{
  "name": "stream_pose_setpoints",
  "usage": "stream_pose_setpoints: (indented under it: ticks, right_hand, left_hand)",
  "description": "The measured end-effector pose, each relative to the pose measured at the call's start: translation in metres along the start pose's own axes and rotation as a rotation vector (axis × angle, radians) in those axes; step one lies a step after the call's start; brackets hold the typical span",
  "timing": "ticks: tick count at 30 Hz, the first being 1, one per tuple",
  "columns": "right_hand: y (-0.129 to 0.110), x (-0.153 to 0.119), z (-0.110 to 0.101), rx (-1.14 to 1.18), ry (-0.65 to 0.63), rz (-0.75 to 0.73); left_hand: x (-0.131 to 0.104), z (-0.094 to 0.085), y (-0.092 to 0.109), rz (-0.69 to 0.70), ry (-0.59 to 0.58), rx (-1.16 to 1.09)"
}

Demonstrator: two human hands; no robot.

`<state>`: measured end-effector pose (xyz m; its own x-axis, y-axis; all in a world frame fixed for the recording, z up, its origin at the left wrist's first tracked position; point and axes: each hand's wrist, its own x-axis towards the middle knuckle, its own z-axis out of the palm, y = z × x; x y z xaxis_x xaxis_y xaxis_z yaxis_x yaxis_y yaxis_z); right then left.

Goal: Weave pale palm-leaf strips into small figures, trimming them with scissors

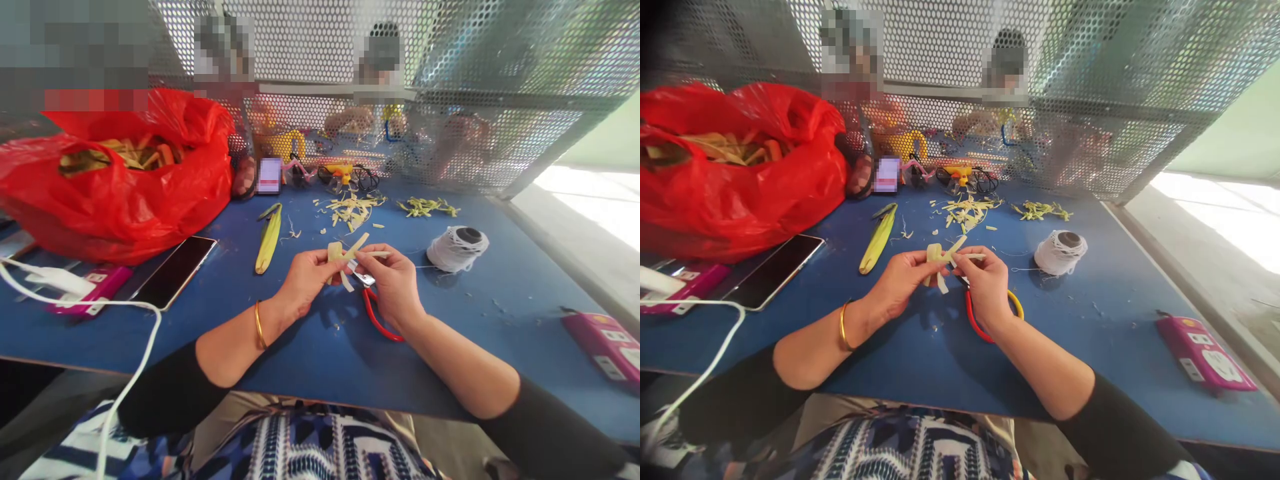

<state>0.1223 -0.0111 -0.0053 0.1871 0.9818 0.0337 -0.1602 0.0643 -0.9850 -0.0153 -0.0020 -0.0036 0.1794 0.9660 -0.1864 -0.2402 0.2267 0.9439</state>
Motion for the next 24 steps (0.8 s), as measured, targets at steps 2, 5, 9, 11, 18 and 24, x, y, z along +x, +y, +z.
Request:
stream_pose_setpoints:
  ticks: [2,5,9,11,18,24]
  right_hand:
    - [-0.002,-0.002,-0.002,-0.139,-0.071,-0.136]
    - [-0.007,-0.002,-0.007,-0.397,-0.172,-0.466]
    - [-0.014,0.001,-0.011,-0.409,-0.267,-0.506]
    - [-0.016,0.004,-0.011,-0.345,-0.282,-0.336]
    - [-0.019,0.007,-0.011,-0.364,-0.236,-0.070]
    - [-0.017,0.010,-0.013,-0.482,-0.312,0.024]
  left_hand:
    - [0.002,-0.002,0.001,-0.013,0.016,-0.018]
    - [0.003,-0.005,0.002,-0.029,0.003,-0.037]
    - [0.001,-0.002,0.002,-0.043,0.017,-0.008]
    - [0.000,-0.001,0.002,-0.047,0.020,0.020]
    - [0.000,0.001,0.001,0.000,0.072,0.057]
    - [0.001,-0.002,-0.003,0.141,0.081,0.235]
